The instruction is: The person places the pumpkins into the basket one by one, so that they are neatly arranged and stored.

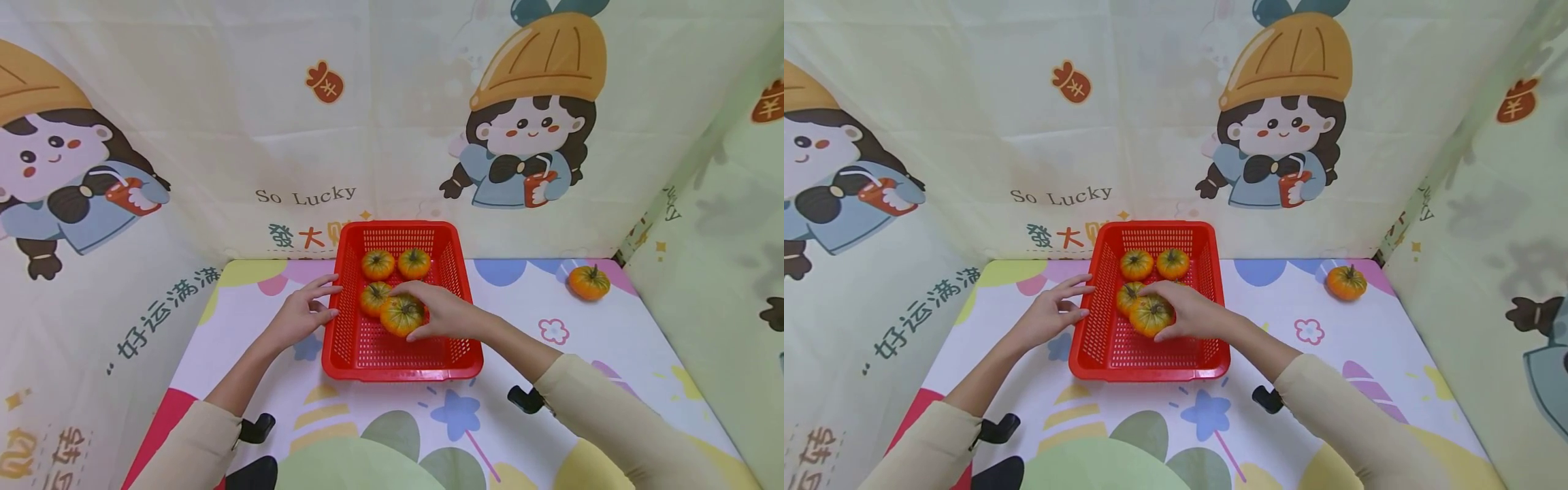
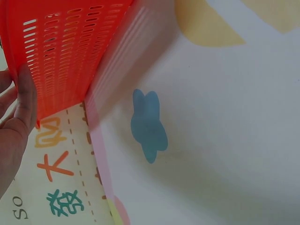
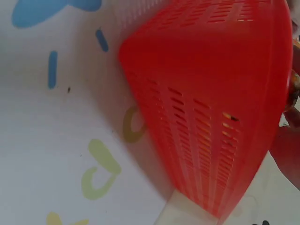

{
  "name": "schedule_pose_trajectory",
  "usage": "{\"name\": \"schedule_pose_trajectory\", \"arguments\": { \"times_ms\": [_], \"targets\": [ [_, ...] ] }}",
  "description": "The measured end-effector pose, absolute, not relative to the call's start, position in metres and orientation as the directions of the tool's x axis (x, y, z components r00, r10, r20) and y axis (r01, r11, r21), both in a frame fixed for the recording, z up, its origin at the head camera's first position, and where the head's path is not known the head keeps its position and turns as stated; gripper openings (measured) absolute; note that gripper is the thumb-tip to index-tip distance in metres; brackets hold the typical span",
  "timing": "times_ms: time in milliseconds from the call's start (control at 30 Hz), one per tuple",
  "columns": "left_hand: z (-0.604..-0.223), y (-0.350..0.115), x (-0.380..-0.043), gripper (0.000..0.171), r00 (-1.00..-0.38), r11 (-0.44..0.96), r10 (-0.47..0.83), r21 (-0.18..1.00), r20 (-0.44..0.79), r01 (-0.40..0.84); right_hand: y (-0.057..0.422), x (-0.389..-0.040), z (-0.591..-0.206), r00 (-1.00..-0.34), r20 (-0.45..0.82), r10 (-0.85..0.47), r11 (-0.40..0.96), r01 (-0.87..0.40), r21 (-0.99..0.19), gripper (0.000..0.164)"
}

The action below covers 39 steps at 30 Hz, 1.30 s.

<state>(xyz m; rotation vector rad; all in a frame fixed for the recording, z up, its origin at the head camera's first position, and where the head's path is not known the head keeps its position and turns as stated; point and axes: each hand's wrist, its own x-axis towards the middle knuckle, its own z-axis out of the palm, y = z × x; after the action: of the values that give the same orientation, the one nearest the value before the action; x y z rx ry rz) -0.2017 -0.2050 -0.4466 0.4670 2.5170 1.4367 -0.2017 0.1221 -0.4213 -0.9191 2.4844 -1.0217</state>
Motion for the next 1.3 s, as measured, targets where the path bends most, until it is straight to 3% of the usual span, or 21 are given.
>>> {"name": "schedule_pose_trajectory", "arguments": {
  "times_ms": [667, 1300],
  "targets": [
    [-0.445, -0.205, -0.201, 0.055, -0.927, 0.454, 0.375, 0.875, -0.014, 0.17, 0.082, -0.204, -0.447, -0.599, -0.193, -0.777, 0.557, -0.512, -0.654, 0.072],
    [-0.446, -0.204, -0.201, 0.054, -0.924, 0.453, 0.381, 0.873, -0.007, 0.18, 0.065, -0.211, -0.472, -0.556, -0.227, -0.8, 0.561, -0.558, -0.611, 0.074]
  ]
}}
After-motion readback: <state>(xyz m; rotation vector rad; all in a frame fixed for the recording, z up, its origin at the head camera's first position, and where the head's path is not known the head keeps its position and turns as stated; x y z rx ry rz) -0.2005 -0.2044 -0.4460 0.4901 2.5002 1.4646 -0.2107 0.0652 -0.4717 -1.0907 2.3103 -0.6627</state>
